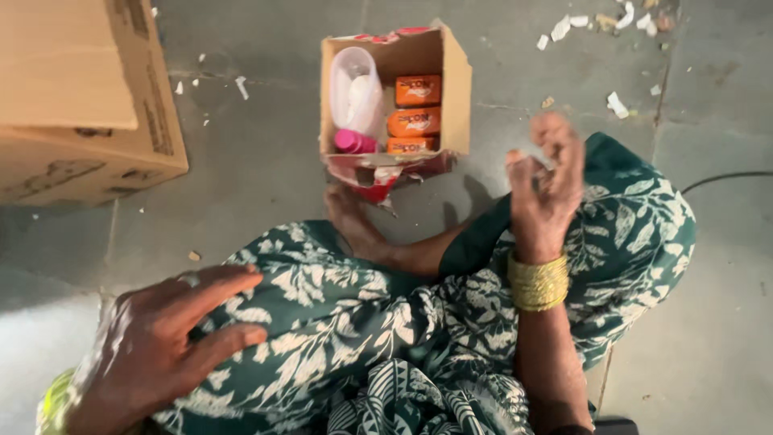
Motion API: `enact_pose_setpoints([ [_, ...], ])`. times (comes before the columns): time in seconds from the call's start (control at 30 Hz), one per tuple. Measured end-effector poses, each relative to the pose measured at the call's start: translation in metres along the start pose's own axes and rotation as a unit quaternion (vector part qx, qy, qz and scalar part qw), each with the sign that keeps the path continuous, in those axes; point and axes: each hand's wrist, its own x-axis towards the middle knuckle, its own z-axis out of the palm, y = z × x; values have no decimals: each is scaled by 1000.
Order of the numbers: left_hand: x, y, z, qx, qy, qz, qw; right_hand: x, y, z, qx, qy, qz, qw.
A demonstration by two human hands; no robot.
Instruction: The person sits on the floor and repeatedly places orange soap bars, a white plastic scoop, and a pink bottle into a small cardboard box. The person also removes these items from the box and places them back on the floor multiple times.
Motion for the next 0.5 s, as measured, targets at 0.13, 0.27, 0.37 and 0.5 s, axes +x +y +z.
enact_pose_setpoints([
  [0.13, 61, 13, -12, 21, -91, -85, 992, 5, 19, -5, 14, -18, 60, 998],
  [0.27, 116, 31, -19, 130, -196, -136, 962, 18, 38, 9, 15, -37, 82, 996],
  [0.37, 160, 38, -23, 133, -209, -100, 964, 35, 48, 23, -16, -45, 77, 996],
  [0.5, 210, 29, -23, 44, -168, 31, 984, 52, 58, 37, -54, -36, 91, 994],
])
